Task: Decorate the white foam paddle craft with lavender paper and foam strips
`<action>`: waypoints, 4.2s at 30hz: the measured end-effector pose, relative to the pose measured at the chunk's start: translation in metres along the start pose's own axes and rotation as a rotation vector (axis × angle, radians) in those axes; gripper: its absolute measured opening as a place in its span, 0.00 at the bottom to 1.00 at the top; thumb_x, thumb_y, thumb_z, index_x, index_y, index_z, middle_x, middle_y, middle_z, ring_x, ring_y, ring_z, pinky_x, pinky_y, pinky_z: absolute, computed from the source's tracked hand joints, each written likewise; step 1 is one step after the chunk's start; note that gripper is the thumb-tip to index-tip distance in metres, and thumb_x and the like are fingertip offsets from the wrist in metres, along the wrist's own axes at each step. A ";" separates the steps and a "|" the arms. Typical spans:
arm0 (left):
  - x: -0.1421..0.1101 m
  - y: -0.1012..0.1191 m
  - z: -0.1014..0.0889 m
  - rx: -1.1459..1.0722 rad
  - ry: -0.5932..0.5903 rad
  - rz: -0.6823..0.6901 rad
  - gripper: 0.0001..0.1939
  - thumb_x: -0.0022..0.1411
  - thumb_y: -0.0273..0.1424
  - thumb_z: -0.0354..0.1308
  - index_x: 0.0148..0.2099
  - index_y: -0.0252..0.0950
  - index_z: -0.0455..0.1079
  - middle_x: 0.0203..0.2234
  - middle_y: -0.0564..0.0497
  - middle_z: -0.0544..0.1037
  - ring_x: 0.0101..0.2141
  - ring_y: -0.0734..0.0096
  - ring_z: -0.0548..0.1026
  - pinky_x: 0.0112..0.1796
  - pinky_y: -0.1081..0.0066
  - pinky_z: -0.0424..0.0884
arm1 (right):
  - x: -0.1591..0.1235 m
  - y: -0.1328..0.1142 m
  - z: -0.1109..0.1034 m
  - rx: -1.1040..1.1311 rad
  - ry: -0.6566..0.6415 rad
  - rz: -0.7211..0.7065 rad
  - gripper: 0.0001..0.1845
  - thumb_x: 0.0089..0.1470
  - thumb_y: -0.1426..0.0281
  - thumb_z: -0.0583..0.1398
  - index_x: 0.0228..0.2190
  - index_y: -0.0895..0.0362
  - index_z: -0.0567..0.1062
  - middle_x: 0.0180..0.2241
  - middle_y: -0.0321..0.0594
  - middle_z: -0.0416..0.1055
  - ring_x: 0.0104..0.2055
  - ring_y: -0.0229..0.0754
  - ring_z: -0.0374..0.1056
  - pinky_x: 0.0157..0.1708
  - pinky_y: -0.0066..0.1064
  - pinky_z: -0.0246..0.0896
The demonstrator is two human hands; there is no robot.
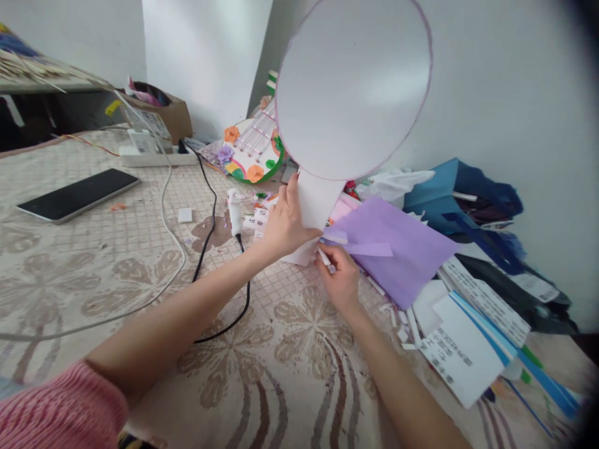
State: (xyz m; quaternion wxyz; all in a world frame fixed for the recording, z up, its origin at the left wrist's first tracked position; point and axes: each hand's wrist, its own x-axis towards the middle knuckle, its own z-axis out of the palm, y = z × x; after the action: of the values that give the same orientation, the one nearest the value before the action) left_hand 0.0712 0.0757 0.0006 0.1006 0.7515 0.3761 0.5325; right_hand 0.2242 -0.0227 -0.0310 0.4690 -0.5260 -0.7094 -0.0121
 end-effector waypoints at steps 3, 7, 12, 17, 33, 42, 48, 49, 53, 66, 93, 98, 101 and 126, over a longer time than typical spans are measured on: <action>0.001 -0.001 0.001 -0.005 -0.001 0.006 0.68 0.39 0.47 0.76 0.70 0.39 0.34 0.62 0.30 0.56 0.63 0.27 0.57 0.59 0.37 0.60 | 0.000 0.000 0.000 -0.008 0.003 -0.003 0.07 0.55 0.72 0.58 0.37 0.55 0.76 0.30 0.39 0.75 0.30 0.42 0.69 0.32 0.33 0.64; 0.001 -0.001 0.001 -0.015 0.004 0.003 0.69 0.38 0.48 0.76 0.70 0.40 0.35 0.64 0.30 0.54 0.64 0.27 0.54 0.60 0.37 0.58 | 0.001 -0.002 0.000 -0.016 -0.003 0.000 0.08 0.55 0.72 0.58 0.37 0.55 0.75 0.30 0.38 0.75 0.29 0.40 0.68 0.32 0.32 0.64; -0.001 -0.001 0.001 -0.019 0.010 -0.001 0.69 0.38 0.51 0.75 0.70 0.39 0.35 0.65 0.29 0.51 0.64 0.29 0.54 0.59 0.39 0.60 | 0.001 -0.004 0.000 -0.003 0.004 0.002 0.07 0.56 0.73 0.58 0.37 0.55 0.75 0.30 0.39 0.75 0.29 0.40 0.68 0.32 0.31 0.64; 0.001 -0.002 -0.001 -0.021 -0.003 0.079 0.69 0.40 0.52 0.73 0.70 0.38 0.30 0.68 0.29 0.46 0.66 0.30 0.51 0.60 0.40 0.59 | 0.000 -0.004 0.002 0.013 0.000 0.005 0.08 0.55 0.75 0.57 0.37 0.55 0.74 0.31 0.39 0.74 0.29 0.40 0.67 0.32 0.31 0.63; 0.002 -0.008 0.003 -0.043 -0.003 0.052 0.71 0.37 0.51 0.75 0.71 0.40 0.32 0.67 0.31 0.49 0.65 0.25 0.52 0.60 0.37 0.59 | 0.002 -0.005 0.003 0.036 -0.012 0.029 0.08 0.56 0.74 0.56 0.37 0.55 0.74 0.31 0.39 0.74 0.30 0.41 0.67 0.32 0.31 0.62; 0.003 -0.007 0.001 -0.051 -0.020 0.068 0.70 0.39 0.53 0.74 0.71 0.39 0.32 0.66 0.30 0.49 0.64 0.28 0.55 0.60 0.39 0.60 | 0.002 -0.004 0.003 0.020 -0.023 0.004 0.08 0.57 0.75 0.55 0.37 0.55 0.73 0.32 0.39 0.73 0.31 0.41 0.67 0.33 0.31 0.63; 0.002 -0.007 0.000 -0.031 -0.029 0.051 0.71 0.39 0.51 0.75 0.71 0.38 0.31 0.65 0.29 0.52 0.64 0.28 0.54 0.59 0.38 0.60 | 0.001 -0.002 0.003 0.018 -0.020 -0.012 0.09 0.56 0.76 0.55 0.38 0.56 0.74 0.32 0.40 0.74 0.32 0.41 0.68 0.34 0.32 0.63; 0.003 -0.007 0.000 -0.030 -0.030 0.043 0.71 0.39 0.51 0.74 0.71 0.38 0.31 0.65 0.29 0.52 0.64 0.28 0.54 0.59 0.38 0.60 | 0.001 -0.002 0.003 0.015 -0.020 -0.018 0.09 0.56 0.76 0.55 0.38 0.56 0.74 0.32 0.40 0.74 0.32 0.41 0.68 0.35 0.32 0.63; 0.003 -0.007 0.000 -0.015 -0.049 0.031 0.71 0.40 0.52 0.74 0.71 0.37 0.30 0.65 0.28 0.51 0.64 0.27 0.54 0.59 0.38 0.59 | 0.000 -0.002 0.002 0.000 -0.018 -0.038 0.10 0.56 0.76 0.56 0.39 0.56 0.74 0.33 0.41 0.74 0.33 0.42 0.69 0.35 0.33 0.64; 0.003 -0.008 -0.001 -0.036 -0.038 0.038 0.71 0.39 0.51 0.75 0.71 0.40 0.30 0.65 0.29 0.51 0.64 0.27 0.55 0.60 0.37 0.59 | 0.000 -0.003 -0.001 0.038 0.079 0.062 0.12 0.56 0.74 0.56 0.41 0.56 0.76 0.35 0.42 0.78 0.34 0.43 0.72 0.36 0.34 0.66; 0.004 -0.014 -0.001 -0.048 -0.051 0.004 0.73 0.37 0.47 0.77 0.71 0.41 0.29 0.66 0.29 0.46 0.66 0.24 0.49 0.59 0.35 0.58 | -0.037 -0.018 -0.029 0.062 -0.274 -0.186 0.18 0.59 0.66 0.59 0.51 0.54 0.71 0.45 0.47 0.73 0.46 0.46 0.71 0.45 0.39 0.71; 0.005 -0.019 -0.002 -0.082 -0.044 0.009 0.73 0.36 0.49 0.76 0.71 0.41 0.29 0.67 0.29 0.45 0.67 0.26 0.47 0.61 0.35 0.54 | -0.030 -0.007 -0.035 0.036 0.022 0.076 0.08 0.61 0.67 0.57 0.30 0.54 0.73 0.26 0.36 0.70 0.27 0.39 0.65 0.29 0.31 0.63; 0.007 -0.022 -0.002 -0.103 -0.043 0.028 0.74 0.36 0.49 0.76 0.71 0.40 0.29 0.67 0.30 0.46 0.67 0.29 0.47 0.62 0.36 0.53 | -0.025 0.001 -0.035 0.234 0.048 0.475 0.17 0.58 0.57 0.60 0.24 0.54 0.68 0.18 0.30 0.62 0.21 0.36 0.58 0.22 0.29 0.56; 0.009 -0.014 -0.010 -0.038 -0.154 -0.113 0.76 0.33 0.51 0.76 0.72 0.36 0.31 0.68 0.27 0.44 0.66 0.24 0.44 0.62 0.35 0.46 | 0.003 0.009 -0.008 0.913 0.142 0.917 0.17 0.42 0.62 0.66 0.36 0.54 0.75 0.35 0.36 0.77 0.32 0.40 0.68 0.23 0.28 0.57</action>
State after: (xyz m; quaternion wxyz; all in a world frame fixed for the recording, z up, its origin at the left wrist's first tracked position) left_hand 0.0577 0.0894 0.0033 0.1731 0.7658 0.3988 0.4738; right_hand 0.2368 -0.0205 -0.0285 0.6489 -0.5209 -0.3140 0.4571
